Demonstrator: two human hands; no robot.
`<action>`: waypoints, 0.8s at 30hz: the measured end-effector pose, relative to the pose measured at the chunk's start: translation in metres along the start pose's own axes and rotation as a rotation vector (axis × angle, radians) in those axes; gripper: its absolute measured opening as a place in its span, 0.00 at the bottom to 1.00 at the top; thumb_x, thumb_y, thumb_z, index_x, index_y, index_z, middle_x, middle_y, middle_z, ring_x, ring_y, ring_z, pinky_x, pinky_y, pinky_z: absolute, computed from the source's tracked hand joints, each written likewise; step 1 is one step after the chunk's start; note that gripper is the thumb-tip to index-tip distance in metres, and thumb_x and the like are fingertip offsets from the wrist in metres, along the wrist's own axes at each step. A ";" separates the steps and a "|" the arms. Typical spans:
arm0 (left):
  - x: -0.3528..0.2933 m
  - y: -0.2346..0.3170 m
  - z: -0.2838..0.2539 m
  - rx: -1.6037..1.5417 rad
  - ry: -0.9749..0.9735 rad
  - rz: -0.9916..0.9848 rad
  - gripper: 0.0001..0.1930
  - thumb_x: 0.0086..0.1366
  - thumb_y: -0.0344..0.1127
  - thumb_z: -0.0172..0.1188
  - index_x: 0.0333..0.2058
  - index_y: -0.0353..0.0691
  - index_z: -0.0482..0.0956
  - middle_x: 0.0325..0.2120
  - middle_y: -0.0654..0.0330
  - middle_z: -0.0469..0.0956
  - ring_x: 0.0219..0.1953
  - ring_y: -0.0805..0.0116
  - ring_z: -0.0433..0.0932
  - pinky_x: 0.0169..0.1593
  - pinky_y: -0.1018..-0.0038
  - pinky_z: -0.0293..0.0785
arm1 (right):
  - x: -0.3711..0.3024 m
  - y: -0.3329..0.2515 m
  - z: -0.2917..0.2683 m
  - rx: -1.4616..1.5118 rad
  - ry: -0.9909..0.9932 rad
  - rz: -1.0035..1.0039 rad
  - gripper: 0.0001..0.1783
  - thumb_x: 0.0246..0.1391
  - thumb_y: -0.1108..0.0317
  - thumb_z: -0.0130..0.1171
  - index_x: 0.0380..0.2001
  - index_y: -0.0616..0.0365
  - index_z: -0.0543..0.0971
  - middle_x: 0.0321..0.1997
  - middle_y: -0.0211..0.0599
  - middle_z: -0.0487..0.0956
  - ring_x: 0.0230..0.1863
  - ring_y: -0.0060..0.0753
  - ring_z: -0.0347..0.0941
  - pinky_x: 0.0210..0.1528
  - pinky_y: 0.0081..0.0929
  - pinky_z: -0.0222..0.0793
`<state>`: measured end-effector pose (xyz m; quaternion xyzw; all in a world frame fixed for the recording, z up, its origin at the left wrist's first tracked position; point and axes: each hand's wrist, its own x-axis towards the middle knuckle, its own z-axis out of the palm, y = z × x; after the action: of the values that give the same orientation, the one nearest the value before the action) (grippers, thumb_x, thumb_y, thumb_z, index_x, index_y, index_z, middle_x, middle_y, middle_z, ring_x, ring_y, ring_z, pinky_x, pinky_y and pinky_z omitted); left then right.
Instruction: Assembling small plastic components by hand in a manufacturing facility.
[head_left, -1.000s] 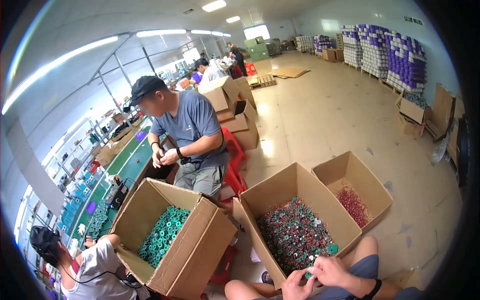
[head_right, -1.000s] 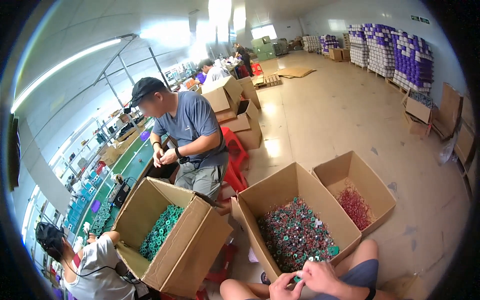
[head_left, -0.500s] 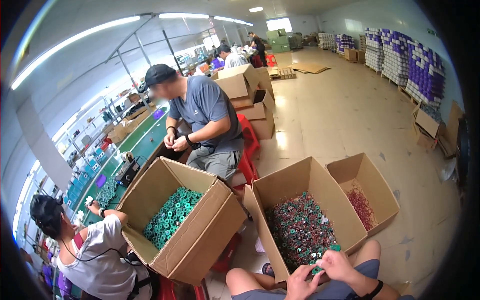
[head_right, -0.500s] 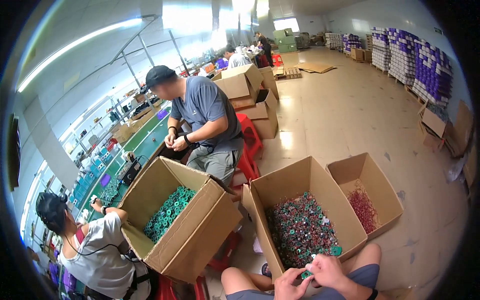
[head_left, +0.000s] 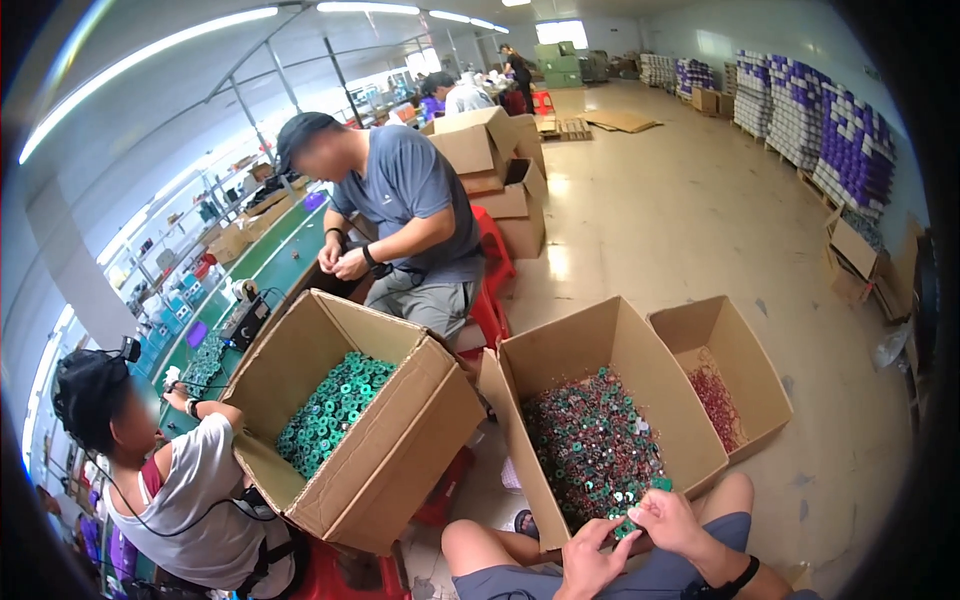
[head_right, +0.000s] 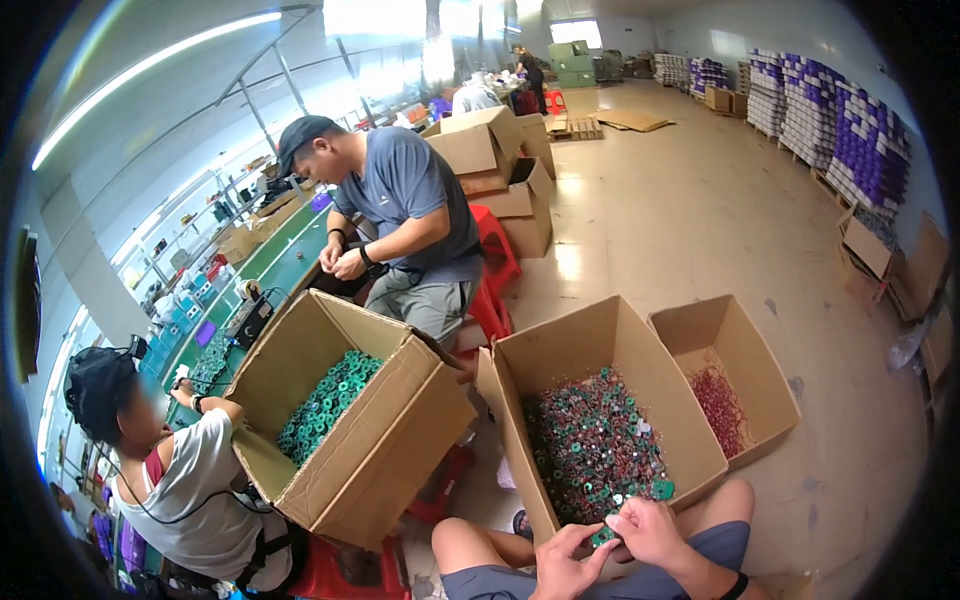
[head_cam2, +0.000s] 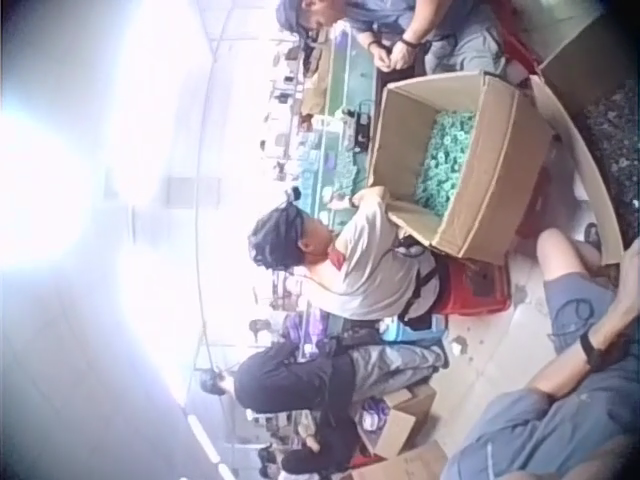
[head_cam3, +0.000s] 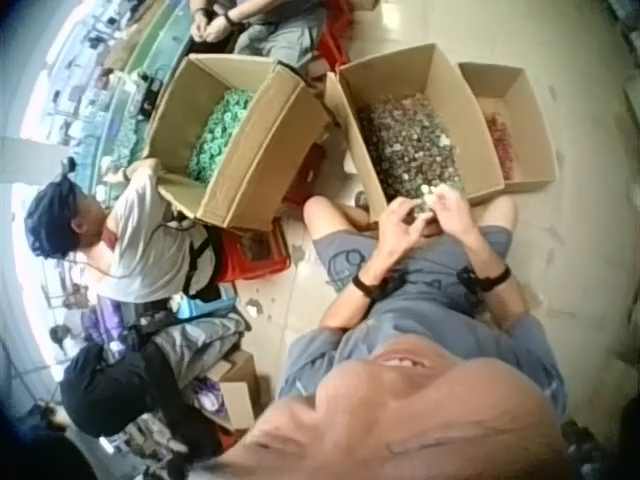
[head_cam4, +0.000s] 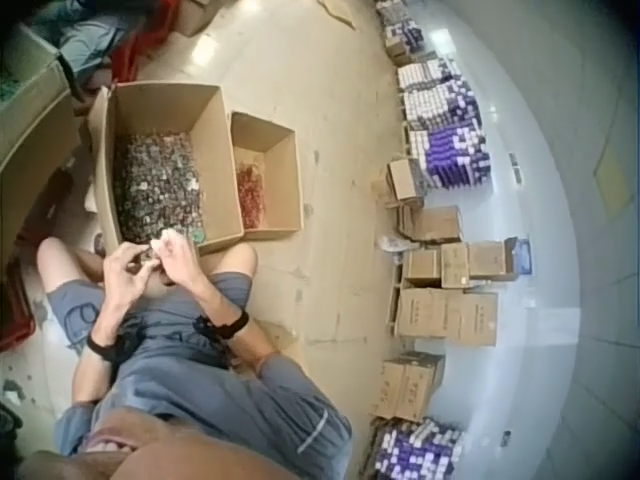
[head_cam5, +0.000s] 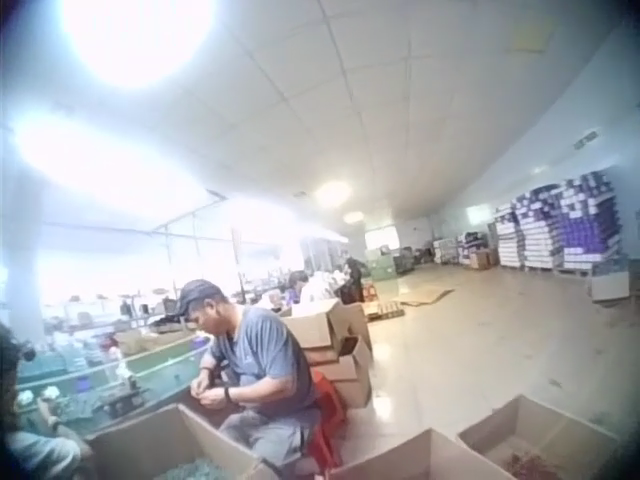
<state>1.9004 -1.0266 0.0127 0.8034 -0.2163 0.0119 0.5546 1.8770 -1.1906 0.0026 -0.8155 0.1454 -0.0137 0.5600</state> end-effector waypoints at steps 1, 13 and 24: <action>-0.001 0.005 -0.002 0.007 -0.017 -0.047 0.13 0.55 0.35 0.69 0.38 0.37 0.82 0.29 0.52 0.78 0.29 0.53 0.79 0.32 0.64 0.76 | -0.006 -0.002 0.001 -0.001 0.001 0.012 0.15 0.58 0.67 0.64 0.23 0.62 0.72 0.19 0.35 0.79 0.19 0.14 0.73 0.19 0.24 0.69; 0.001 0.006 -0.004 0.012 -0.003 0.004 0.12 0.55 0.34 0.71 0.37 0.39 0.83 0.27 0.54 0.78 0.28 0.56 0.79 0.31 0.66 0.76 | 0.000 -0.016 -0.004 -0.184 -0.045 -0.074 0.13 0.59 0.65 0.62 0.24 0.61 0.76 0.17 0.35 0.80 0.16 0.22 0.75 0.18 0.26 0.67; -0.009 -0.024 0.007 0.071 0.018 0.022 0.16 0.56 0.39 0.72 0.40 0.39 0.84 0.30 0.58 0.81 0.29 0.63 0.83 0.33 0.70 0.79 | -0.003 0.004 0.006 -0.120 -0.073 -0.174 0.14 0.58 0.65 0.63 0.23 0.62 0.75 0.16 0.35 0.78 0.17 0.21 0.75 0.20 0.27 0.68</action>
<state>1.8994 -1.0232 -0.0132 0.8201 -0.2196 0.0327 0.5274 1.8739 -1.1861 -0.0030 -0.8571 0.0541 -0.0241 0.5117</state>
